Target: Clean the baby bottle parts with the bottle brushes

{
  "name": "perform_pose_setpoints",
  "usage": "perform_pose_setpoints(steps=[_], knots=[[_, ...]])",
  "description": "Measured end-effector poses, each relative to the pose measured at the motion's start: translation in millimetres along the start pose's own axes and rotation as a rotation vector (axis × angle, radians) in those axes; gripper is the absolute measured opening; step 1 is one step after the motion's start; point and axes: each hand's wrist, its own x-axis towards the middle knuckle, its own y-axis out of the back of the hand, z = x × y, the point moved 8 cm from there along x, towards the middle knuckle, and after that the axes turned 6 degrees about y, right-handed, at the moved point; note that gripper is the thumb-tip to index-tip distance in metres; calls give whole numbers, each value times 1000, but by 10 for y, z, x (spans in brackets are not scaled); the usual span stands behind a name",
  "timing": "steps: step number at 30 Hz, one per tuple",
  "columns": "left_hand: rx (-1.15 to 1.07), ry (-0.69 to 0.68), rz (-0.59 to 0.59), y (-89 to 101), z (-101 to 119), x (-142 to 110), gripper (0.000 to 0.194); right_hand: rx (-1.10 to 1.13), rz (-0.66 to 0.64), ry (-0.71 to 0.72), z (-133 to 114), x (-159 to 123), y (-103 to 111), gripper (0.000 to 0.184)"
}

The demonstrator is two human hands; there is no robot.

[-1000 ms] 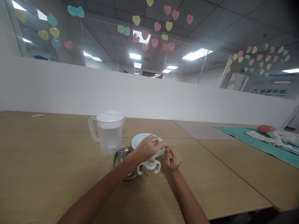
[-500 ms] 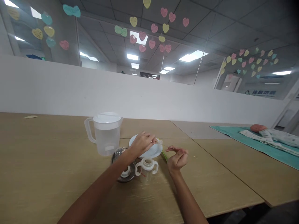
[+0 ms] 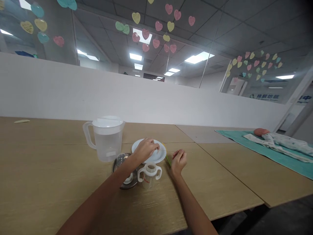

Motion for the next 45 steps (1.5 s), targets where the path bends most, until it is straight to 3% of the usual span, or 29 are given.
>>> perform_pose_setpoints(steps=[7,14,24,31,36,45], knots=[[27,-29,-84,-198,1,-8,22,-148,-158,68,-5,-38,-91,49],[76,56,-196,-446,-149,-35,26,-306,-347,326,-161,-170,-261,52],[50,121,-233,-593,-283,-90,26,-347,-368,427,-256,-216,-316,54],[-380,200,-263,-747,-376,-135,17,-374,-431,407,-210,-235,-385,58],[-595,227,-125,-672,-406,-80,14,-372,-481,368,-156,-233,-421,59],[-875,409,395,-136,-526,-84,18,-297,-582,243,-38,-210,-486,58]])
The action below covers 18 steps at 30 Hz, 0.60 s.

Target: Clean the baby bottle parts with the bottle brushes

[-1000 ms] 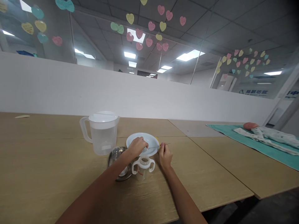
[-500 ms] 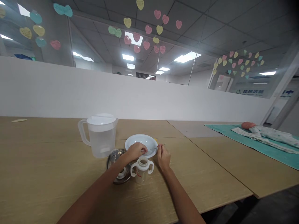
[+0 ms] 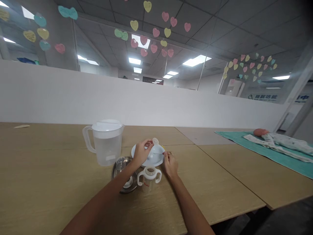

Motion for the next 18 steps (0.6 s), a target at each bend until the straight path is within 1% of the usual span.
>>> perform_pose_setpoints(steps=[3,6,9,12,14,15,16,18], knots=[[-47,-39,124,125,246,-29,18,32,-15,6,26,16,-32,57],[-97,-75,173,222,489,-54,20,123,-17,12,71,23,-75,54],[-157,-91,161,287,674,-73,21,220,26,-17,145,23,-86,51],[-215,-70,104,307,778,-101,22,301,121,-60,155,32,8,48],[-247,-40,65,307,809,-124,22,350,174,-19,30,50,137,46],[-255,-29,53,310,820,-136,22,368,186,40,-86,59,215,45],[-257,-22,47,318,830,-146,22,385,186,119,-228,62,293,44],[-253,-21,49,345,850,-158,21,394,167,322,-561,29,441,43]])
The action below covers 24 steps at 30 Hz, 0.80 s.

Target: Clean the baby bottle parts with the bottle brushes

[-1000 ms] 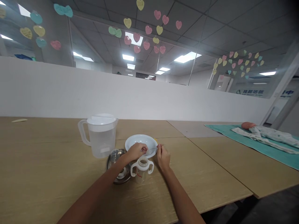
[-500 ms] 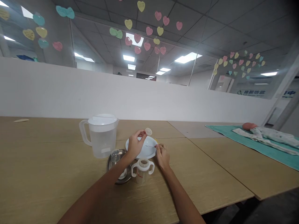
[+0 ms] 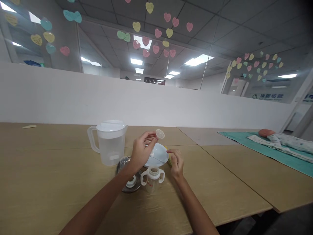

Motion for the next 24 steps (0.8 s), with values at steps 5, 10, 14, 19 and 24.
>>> perform_pose_setpoints(steps=[5,10,14,19,24], knots=[[-24,7,-20,25,42,13,20,31,-226,360,-667,-54,-190,44],[-20,38,-52,-14,75,4,22,-18,-339,410,-850,-172,-440,33],[44,56,-136,-100,83,-20,22,-90,-293,351,-818,-184,-470,15],[186,68,-273,-189,88,-53,19,-61,-263,297,-740,-191,-473,13],[300,85,-348,-246,78,-93,15,-57,-259,294,-700,-175,-458,17]])
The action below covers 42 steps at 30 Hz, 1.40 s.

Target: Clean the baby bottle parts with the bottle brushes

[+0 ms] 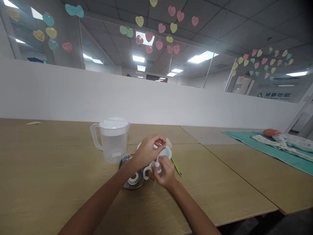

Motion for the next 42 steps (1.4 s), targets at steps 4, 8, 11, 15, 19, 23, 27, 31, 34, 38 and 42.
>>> perform_pose_setpoints(steps=[4,8,11,15,19,23,27,31,34,38,42], knots=[[77,-7,24,-23,9,-3,9,-7,-7,-26,45,2,34,17],[153,17,-19,-64,-17,-1,5,-14,13,-56,85,9,66,15],[224,63,-66,-69,-60,-17,23,-25,-5,-57,91,9,44,15],[386,23,-188,-105,-47,-74,38,-49,-22,-51,93,0,40,17],[541,7,-357,-193,-101,-143,20,-90,26,-21,94,2,138,18],[614,52,-427,-235,-175,-171,21,-112,38,5,106,-2,185,16],[660,44,-464,-257,-171,-188,22,-121,23,24,119,-30,170,18],[682,69,-521,-289,-223,-206,25,-116,44,61,106,-53,195,23],[681,71,-547,-310,-265,-210,31,-124,44,66,102,-55,202,22],[616,70,-558,-235,-283,-211,39,-134,39,55,105,-57,194,22],[551,164,-526,50,-365,-190,53,-129,51,67,86,-58,188,21]])
